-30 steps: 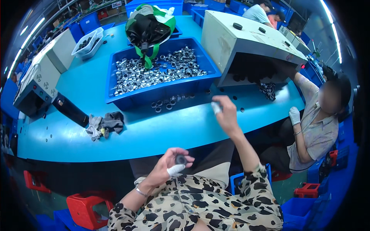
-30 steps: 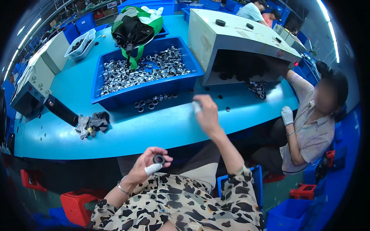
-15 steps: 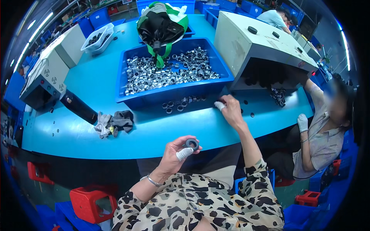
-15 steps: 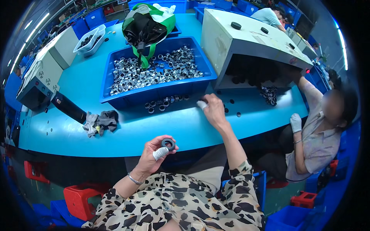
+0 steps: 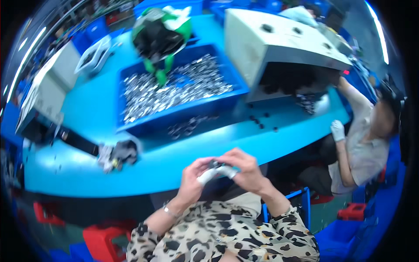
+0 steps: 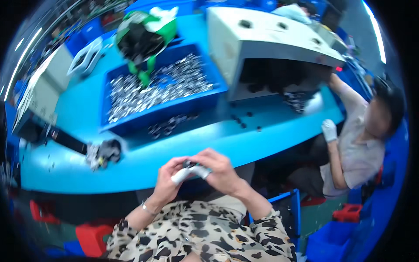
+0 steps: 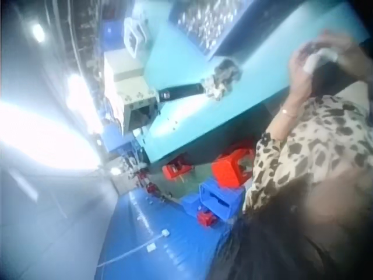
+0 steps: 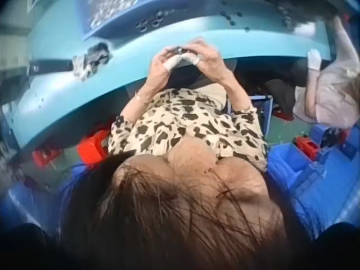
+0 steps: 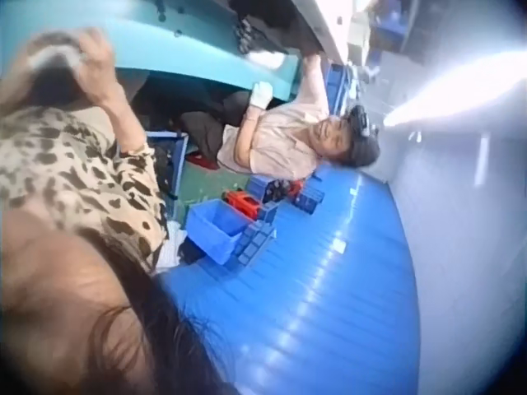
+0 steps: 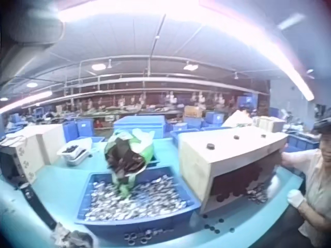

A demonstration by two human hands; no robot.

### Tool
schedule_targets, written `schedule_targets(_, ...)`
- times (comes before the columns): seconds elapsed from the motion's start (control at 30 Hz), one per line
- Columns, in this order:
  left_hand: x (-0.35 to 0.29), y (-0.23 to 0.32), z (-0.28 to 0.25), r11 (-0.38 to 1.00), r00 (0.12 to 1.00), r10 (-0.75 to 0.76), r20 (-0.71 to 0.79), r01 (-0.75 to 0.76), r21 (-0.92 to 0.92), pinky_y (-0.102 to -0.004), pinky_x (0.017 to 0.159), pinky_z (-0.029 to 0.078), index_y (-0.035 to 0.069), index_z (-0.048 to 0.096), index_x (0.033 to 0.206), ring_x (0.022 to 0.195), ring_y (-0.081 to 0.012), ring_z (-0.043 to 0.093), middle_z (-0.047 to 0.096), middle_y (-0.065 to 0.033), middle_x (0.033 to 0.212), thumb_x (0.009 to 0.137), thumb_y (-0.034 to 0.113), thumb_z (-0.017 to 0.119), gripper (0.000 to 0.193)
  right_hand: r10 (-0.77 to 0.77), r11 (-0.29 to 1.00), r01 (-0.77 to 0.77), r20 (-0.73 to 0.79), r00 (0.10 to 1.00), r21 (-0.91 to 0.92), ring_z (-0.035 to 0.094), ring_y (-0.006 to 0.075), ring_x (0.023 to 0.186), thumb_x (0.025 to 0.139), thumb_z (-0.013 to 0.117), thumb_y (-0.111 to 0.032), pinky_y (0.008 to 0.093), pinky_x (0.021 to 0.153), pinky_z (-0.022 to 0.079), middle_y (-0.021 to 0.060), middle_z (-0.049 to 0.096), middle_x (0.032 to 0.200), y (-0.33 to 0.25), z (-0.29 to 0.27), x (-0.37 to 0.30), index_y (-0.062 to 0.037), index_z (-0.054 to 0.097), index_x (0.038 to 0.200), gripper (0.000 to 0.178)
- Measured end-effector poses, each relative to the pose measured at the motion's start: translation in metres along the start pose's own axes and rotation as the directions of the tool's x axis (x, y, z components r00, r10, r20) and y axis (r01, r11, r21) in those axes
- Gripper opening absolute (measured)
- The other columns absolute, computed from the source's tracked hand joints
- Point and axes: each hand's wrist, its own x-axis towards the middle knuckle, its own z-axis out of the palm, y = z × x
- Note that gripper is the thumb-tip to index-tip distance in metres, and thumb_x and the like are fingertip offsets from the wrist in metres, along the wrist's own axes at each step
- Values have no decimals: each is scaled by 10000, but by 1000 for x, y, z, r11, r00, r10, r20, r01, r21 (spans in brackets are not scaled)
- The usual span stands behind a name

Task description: The person repeatedly assembles parts by taking rubber grommets from a dispenser and the table and pressing metal rings into them by hand.

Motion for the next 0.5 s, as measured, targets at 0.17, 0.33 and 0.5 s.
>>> schedule_targets(0.17, -9, -2, -2, 999, 991, 4, -136, 3, 49, -355, 986, 548, -49, 567, 1335, 1161, -217, 625, 624, -127, 1274, 945, -7, 643, 399, -119, 993, 120, 34, 992, -20, 668, 303, 904, 830, 744, -54, 378, 728, 557, 113, 670, 992, 6, 8, 2, -50, 702, 1144, 317)
schedule_targets(0.33, -5, -6, 7, 986, 969, -92, -231, 56, -159, -314, 910, 566, -37, 578, 1280, 1088, -190, 631, 625, -104, 1209, 926, -65, 630, 359, -154, 984, 160, 79, 985, -77, 646, 293, 929, 787, 681, 34, 392, 721, 543, 102, 617, 1008, -1, 4, -5, -28, 668, 1131, 350)
schedule_targets(0.5, -3, -4, 22, 991, 955, 29, -296, -65, -114, -291, 898, 563, -11, 565, 1271, 1076, -177, 638, 628, -86, 1180, 935, -34, 651, 347, -83, 988, 88, -44, 996, 125, 606, 276, 989, 867, 682, 13, 360, 760, 535, 108, 607, 1035, 8, 14, -11, -35, 646, 1257, 395)
